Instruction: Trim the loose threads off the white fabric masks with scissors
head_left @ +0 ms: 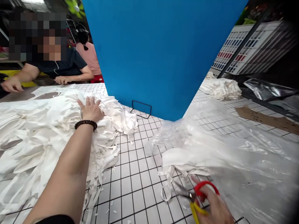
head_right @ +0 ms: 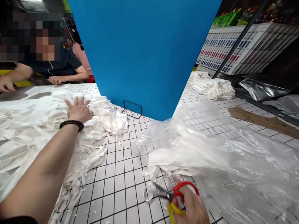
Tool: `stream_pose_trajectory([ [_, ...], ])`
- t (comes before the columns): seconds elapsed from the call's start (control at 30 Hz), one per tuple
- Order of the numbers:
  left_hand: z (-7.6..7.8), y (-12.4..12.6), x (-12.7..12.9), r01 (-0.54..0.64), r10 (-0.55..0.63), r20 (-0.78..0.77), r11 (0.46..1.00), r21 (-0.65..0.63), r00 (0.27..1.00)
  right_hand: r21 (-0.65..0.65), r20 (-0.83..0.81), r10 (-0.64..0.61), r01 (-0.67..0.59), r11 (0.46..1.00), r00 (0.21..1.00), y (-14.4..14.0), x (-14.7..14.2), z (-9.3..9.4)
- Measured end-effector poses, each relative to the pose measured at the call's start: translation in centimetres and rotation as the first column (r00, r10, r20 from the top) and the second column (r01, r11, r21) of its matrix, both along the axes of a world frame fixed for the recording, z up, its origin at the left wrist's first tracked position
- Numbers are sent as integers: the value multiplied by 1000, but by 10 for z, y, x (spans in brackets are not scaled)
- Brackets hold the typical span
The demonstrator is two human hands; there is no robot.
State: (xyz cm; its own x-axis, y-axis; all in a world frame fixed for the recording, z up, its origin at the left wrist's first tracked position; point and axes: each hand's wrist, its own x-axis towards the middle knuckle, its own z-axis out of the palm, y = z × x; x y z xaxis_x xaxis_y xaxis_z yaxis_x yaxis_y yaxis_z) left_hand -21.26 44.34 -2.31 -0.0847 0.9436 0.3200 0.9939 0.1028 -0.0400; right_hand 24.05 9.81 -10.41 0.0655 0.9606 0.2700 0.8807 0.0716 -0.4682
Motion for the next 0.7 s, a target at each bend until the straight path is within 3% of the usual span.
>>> stream_pose_trajectory([
  [0.07, -2, -4, 11, 101, -99, 22, 991, -92, 995, 58, 93, 86, -91, 994, 992, 35, 5, 8],
  [0.13, 1, -25, 29, 129, -122, 65, 986, -105, 990, 70, 189, 88, -103, 992, 978, 69, 6, 15],
  [0.2, 5, -65, 53, 106, -104, 101, 994, -19, 989, 49, 234, 75, -88, 995, 969, 92, 5, 22],
  [0.27, 7, -118, 83, 121, -152, 193, 979, 166, 969, -7, 162, 50, -50, 999, 986, 103, 2, 28],
  [0.33, 3, -177, 119, 332, -353, 335, 936, 121, 874, -88, -44, 9, -13, 996, 999, 102, -1, 34],
  [0.4, -10, -228, 155, 572, -451, 594, 820, -19, 666, -132, -303, -20, -21, 991, 953, 93, -4, 39],
  [0.47, -27, -262, 190, 665, -278, 845, 738, -117, 457, -103, -521, 3, -66, 993, 853, 79, -7, 42],
  [0.53, -42, -278, 218, 686, -61, 952, 707, -170, 299, -45, -653, 51, -106, 993, 755, 64, -10, 44],
  [0.6, -52, -282, 237, 719, 117, 981, 668, -193, 155, -3, -709, 91, -131, 991, 699, 50, -11, 46],
  [0.7, -52, -284, 249, 791, 286, 958, 591, -156, -24, 45, -727, 143, -161, 986, 671, 32, -11, 52],
])
